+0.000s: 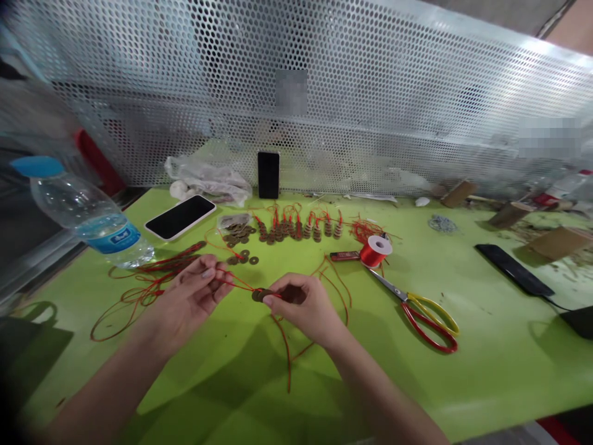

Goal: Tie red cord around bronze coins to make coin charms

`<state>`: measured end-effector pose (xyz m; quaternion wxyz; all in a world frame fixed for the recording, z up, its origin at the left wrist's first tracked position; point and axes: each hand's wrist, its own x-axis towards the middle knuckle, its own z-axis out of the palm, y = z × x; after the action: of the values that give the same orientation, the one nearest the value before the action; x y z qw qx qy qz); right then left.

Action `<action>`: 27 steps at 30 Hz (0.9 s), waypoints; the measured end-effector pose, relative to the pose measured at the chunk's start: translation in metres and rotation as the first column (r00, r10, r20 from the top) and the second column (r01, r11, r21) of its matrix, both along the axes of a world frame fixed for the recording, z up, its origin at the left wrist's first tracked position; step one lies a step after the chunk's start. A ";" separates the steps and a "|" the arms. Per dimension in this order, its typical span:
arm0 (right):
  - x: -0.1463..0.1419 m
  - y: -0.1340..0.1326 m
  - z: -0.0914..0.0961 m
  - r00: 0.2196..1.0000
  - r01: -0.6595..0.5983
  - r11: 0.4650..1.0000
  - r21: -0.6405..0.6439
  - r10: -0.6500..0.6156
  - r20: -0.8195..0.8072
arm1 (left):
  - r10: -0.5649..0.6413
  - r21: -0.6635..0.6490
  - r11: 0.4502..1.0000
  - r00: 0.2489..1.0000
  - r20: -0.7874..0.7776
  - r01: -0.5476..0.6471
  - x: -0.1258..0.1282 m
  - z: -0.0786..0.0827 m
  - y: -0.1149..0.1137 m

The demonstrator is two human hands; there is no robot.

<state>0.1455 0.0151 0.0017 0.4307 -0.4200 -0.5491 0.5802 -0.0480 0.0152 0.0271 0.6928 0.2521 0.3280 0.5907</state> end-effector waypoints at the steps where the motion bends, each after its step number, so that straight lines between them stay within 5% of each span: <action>1: 0.000 0.000 0.000 1.000 0.015 1.000 0.001 -0.015 -0.022 | -0.018 0.006 1.000 1.000 0.002 0.018 0.000 0.000 0.000; 9: -0.002 -0.001 -0.002 0.986 0.080 0.995 0.062 -0.070 -0.149 | -0.112 -0.081 0.991 0.991 -0.079 0.106 0.000 -0.006 0.000; 14: -0.005 -0.001 -0.003 0.995 0.082 0.996 0.047 -0.079 -0.064 | -0.026 0.034 0.999 0.996 -0.090 0.030 -0.002 -0.005 0.003; 17: -0.005 0.000 -0.002 0.996 0.083 0.995 0.060 -0.081 -0.037 | 0.046 0.163 0.987 0.957 -0.288 0.002 -0.005 0.000 -0.001; 19: -0.004 0.000 -0.001 0.997 0.079 0.995 0.057 -0.078 -0.022 | 0.178 0.310 0.951 0.824 -0.538 -0.003 -0.008 0.004 -0.006; 21: -0.003 0.000 0.001 0.997 0.078 0.995 0.060 -0.077 -0.013 | 0.319 0.443 0.892 0.575 -0.754 0.087 -0.011 0.008 -0.009; 24: -0.001 0.000 0.002 0.997 0.075 0.994 0.080 -0.075 -0.012 | 0.429 0.491 0.815 0.250 -0.868 0.308 -0.015 0.013 -0.011; 27: 0.000 -0.001 0.003 0.999 0.037 0.995 0.090 -0.037 0.002 | 0.353 0.410 0.825 0.211 -0.911 0.388 -0.016 0.014 -0.008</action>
<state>0.1454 0.0142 0.0043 0.4588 -0.4114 -0.5675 0.5460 -0.0636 0.0077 0.0410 0.2256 0.7610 0.4937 0.3553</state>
